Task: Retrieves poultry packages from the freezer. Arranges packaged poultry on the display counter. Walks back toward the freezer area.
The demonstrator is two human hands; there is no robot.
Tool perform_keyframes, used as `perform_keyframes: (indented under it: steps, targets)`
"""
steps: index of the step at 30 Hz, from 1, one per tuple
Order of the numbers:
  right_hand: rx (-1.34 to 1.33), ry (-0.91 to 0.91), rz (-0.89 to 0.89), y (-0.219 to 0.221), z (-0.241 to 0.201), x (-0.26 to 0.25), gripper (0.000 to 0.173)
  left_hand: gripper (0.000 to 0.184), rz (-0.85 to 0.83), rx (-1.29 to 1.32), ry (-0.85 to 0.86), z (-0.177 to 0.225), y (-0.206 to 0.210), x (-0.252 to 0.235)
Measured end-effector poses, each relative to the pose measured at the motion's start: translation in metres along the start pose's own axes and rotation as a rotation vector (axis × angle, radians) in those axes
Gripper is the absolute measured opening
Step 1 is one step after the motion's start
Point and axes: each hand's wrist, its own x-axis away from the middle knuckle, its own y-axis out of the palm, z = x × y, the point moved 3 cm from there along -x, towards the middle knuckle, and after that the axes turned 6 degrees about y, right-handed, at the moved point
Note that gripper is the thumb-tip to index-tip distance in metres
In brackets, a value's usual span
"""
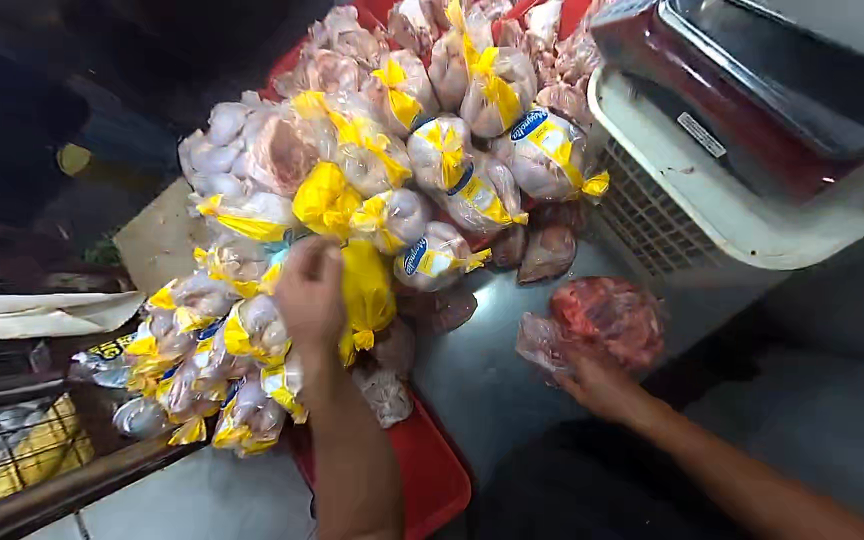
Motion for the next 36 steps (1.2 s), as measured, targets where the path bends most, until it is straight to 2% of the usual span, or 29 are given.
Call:
perform_keyframes:
  steps: [1, 3, 4, 5, 6, 8, 11, 13, 16, 19, 22, 24, 26, 28, 29, 31, 32, 34, 35, 36]
  targets:
    - [0.053, -0.040, 0.036, 0.010, -0.001, 0.000, 0.056, 0.033, -0.038, 0.094, -0.027, 0.011, 0.026, 0.036]
    - [0.167, -0.098, 0.069, 0.037, -0.006, -0.010, 0.076, 0.030, -0.231, 0.094, -0.241, 0.008, 0.084, 0.085]
    - [0.231, -0.092, 0.086, 0.053, -0.005, -0.016, 0.086, 0.039, -0.320, 0.025, -0.377, -0.005, 0.111, 0.097]
    - [0.296, -0.078, 0.117, 0.067, -0.003, -0.021, 0.090, 0.049, -0.329, -0.017, -0.493, -0.025, 0.135, 0.103]
    - [0.350, -0.063, 0.160, 0.080, -0.001, -0.025, 0.088, 0.058, -0.259, -0.033, -0.566, -0.048, 0.154, 0.105]
    - [0.414, -0.043, 0.256, 0.097, 0.002, -0.028, 0.080, 0.070, -0.057, -0.014, -0.589, -0.085, 0.179, 0.097]
    - [0.455, -0.023, 0.319, 0.100, 0.005, -0.029, 0.077, 0.065, 0.104, -0.093, -0.627, -0.100, 0.193, 0.084]
    - [0.430, -0.032, 0.370, 0.100, 0.014, -0.018, 0.077, 0.078, 0.137, -0.148, -0.674, -0.114, 0.200, 0.092]
    - [0.344, -0.024, 0.491, 0.106, 0.036, 0.011, 0.077, 0.085, 0.200, -0.131, -0.601, -0.134, 0.204, 0.098]
    - [0.232, 0.044, 0.418, 0.106, 0.045, 0.030, 0.079, 0.084, 0.179, -0.110, -0.533, -0.137, 0.200, 0.106]
    - [0.124, 0.039, 0.369, 0.092, 0.033, 0.022, 0.067, 0.072, 0.212, -0.050, -0.501, -0.148, 0.201, 0.105]
    - [0.010, 0.057, 0.290, 0.076, 0.024, 0.016, 0.067, 0.066, 0.239, 0.087, -0.502, -0.166, 0.203, 0.109]
    - [-0.156, 0.119, 0.139, 0.039, 0.005, 0.014, 0.074, 0.066, 0.292, 0.354, -0.477, -0.182, 0.206, 0.124]
    - [-0.341, 0.182, 0.007, -0.001, -0.023, 0.006, 0.070, 0.067, 0.344, 0.743, -0.440, -0.191, 0.212, 0.144]
    - [-0.443, 0.158, -0.018, -0.021, -0.037, 0.001, 0.066, 0.065, 0.340, 0.982, -0.416, -0.183, 0.213, 0.156]
    - [-0.616, -0.012, 0.033, -0.062, -0.074, -0.023, 0.058, 0.052, 0.296, 1.341, -0.357, -0.140, 0.192, 0.169]
    - [-0.672, -0.141, 0.097, -0.087, -0.101, -0.042, 0.057, 0.046, 0.282, 1.431, -0.329, -0.103, 0.165, 0.168]
    - [-0.610, -0.374, 0.227, -0.151, -0.173, -0.080, 0.061, 0.033, 0.357, 1.387, -0.307, -0.020, 0.087, 0.150]
    - [-0.514, -0.448, 0.266, -0.187, -0.213, -0.100, 0.067, 0.027, 0.425, 1.241, -0.293, 0.005, 0.049, 0.132]
    - [-0.418, -0.494, 0.275, -0.218, -0.250, -0.127, 0.068, 0.026, 0.484, 1.098, -0.213, 0.010, 0.018, 0.107]
